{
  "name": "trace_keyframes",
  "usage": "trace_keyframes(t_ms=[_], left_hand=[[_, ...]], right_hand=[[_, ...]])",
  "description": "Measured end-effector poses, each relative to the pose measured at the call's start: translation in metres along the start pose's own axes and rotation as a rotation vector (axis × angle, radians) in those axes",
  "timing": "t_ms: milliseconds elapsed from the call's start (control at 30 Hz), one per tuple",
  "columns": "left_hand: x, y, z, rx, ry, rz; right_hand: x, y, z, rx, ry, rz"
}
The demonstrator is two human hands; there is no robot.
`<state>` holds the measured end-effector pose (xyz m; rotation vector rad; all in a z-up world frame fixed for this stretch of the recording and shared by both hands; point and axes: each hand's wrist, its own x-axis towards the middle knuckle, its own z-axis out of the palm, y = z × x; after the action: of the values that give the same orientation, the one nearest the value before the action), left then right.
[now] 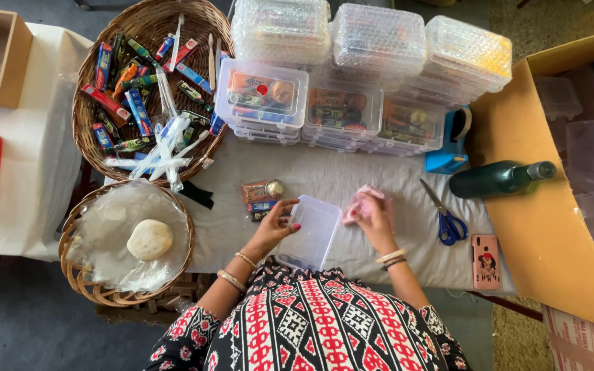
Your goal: The person picks wrapped snack bars from a wicker basket and places them into small clear plastic containers, then wraps the containers with clear plastic film. She repeats this for several containers, occasionally reaching into the basket for more items and setting filled containers aside.
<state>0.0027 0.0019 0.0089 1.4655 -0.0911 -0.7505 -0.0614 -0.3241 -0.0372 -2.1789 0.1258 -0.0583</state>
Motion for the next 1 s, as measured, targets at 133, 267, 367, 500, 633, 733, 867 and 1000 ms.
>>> trace_keyframes(t_ms=[133,267,367,500,633,733,867,1000], left_hand=[[0.009,-0.008,0.000,0.097,-0.044,0.096],[-0.022,0.041,0.005,0.820,-0.018,0.330],[-0.047,0.056,0.002,1.006,-0.078,0.280],[-0.062,0.034,-0.009,1.090,-0.123,0.259],[-0.075,0.019,-0.024,0.978,-0.083,0.281],[-0.079,-0.003,-0.037,0.649,-0.081,0.155],[-0.072,-0.055,-0.064,-0.326,0.111,-0.007],[-0.075,-0.103,-0.091,-0.365,0.518,-0.008]], right_hand=[[0.002,-0.054,0.039,0.738,-0.297,0.476],[-0.010,-0.037,0.072,0.972,-0.172,0.600],[-0.015,-0.038,0.077,1.049,-0.137,0.661],[-0.018,-0.059,0.077,1.200,-0.249,0.692],[-0.021,-0.065,0.084,1.410,-0.319,0.669],[-0.025,-0.055,0.097,1.307,-0.299,0.678],[-0.026,-0.049,0.104,0.949,-0.314,0.610],[-0.026,-0.050,0.114,0.919,-0.316,0.569]])
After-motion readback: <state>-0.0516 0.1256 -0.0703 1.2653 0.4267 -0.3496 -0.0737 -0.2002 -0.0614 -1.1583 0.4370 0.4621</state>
